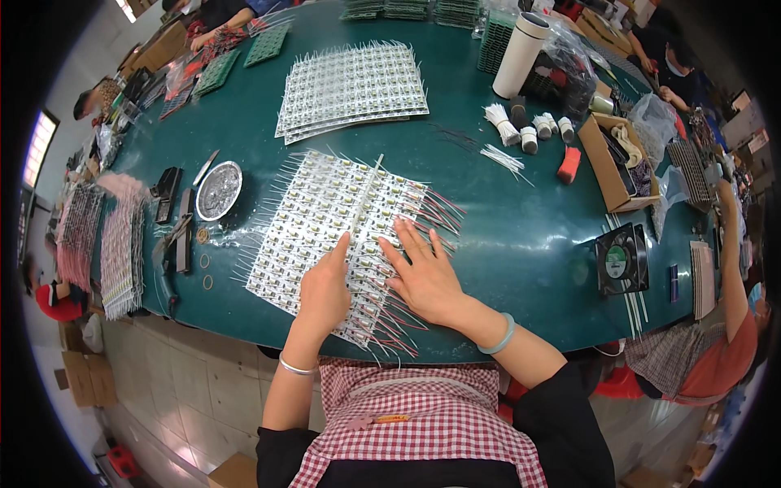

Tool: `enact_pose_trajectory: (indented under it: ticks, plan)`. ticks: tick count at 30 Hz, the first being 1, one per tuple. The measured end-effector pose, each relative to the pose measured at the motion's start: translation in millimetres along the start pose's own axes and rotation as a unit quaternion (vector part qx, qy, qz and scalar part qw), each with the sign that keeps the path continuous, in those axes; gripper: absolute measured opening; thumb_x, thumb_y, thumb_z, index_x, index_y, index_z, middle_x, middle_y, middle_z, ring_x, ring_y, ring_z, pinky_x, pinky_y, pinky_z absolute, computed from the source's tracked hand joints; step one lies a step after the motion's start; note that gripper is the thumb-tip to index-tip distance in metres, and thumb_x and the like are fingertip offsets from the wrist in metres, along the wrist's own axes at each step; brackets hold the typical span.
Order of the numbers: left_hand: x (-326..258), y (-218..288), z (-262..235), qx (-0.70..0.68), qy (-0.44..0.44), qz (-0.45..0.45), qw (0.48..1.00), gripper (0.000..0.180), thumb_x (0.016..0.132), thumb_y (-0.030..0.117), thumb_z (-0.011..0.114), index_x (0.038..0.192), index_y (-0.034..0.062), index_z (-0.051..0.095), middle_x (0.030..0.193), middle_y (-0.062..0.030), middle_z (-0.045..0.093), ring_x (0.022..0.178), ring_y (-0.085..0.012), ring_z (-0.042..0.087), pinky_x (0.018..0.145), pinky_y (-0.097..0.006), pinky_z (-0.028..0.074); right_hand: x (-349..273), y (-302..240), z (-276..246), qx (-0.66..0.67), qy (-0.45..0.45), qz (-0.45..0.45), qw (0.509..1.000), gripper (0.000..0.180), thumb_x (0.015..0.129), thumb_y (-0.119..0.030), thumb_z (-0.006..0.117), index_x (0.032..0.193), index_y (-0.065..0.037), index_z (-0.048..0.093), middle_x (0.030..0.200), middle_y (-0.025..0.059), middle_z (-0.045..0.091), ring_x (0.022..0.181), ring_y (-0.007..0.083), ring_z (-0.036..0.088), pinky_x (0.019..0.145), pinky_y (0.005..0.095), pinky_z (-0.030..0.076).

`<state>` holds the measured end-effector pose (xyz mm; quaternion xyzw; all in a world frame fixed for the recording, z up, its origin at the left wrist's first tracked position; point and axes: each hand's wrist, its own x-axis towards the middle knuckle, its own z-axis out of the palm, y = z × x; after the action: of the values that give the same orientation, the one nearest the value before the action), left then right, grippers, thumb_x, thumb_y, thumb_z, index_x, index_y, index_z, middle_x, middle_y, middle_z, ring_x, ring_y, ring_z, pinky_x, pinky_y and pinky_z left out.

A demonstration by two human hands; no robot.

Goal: The person uses a soldering iron to attach wires to a grid of LED modules on a green workbench. They repeatedly pick up wires, position them on the LED contacts, and apply the soldering iron to secure the connections. The person also uses a wooden stick to adjust the wires on the board.

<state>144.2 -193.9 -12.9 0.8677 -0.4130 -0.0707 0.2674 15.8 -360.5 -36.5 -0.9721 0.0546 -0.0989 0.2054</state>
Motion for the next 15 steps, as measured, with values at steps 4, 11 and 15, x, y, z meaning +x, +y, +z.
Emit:
enact_pose_trajectory:
  ticks: [4,11,15]
  plan:
    - [5.2,-3.7,3.1,-0.086,0.008,0.019,0.996,0.05,0.09,-0.004,0.054,0.14,0.003,0.051,0.1,-0.0242,0.067,0.086,-0.0419,0.064,0.075,-0.043,0.051,0.4,0.2,-1.0,0.003,0.004,0.0,1.0,0.066,0.092,-0.03,0.064,0.149,-0.008,0.04,0.158,0.0235,0.026,0.148,0.0371,0.024,0.117,0.058,0.019]
    - [8.0,18.7,-8.3,-0.074,-0.107,0.011,0.991,0.05,0.09,-0.004,0.055,0.14,0.0045,0.053,0.096,-0.0258,0.065,0.083,-0.0417,0.063,0.073,-0.043,0.05,0.5,1.2,0.2,0.009,0.002,0.004,1.0,0.066,0.091,-0.028,0.064,0.149,-0.008,0.04,0.158,0.0238,0.026,0.148,0.0373,0.024,0.117,0.0586,0.019]
    - [7.0,10.2,4.8,-0.12,0.057,0.087,0.987,0.051,0.091,-0.005,0.05,0.141,0.0044,0.051,0.098,-0.0263,0.066,0.08,-0.0369,0.065,0.073,-0.041,0.051,0.1,2.9,0.6,0.012,0.003,0.005,1.0,0.066,0.091,-0.028,0.064,0.149,-0.008,0.04,0.158,0.0241,0.026,0.148,0.0376,0.024,0.117,0.0587,0.019]
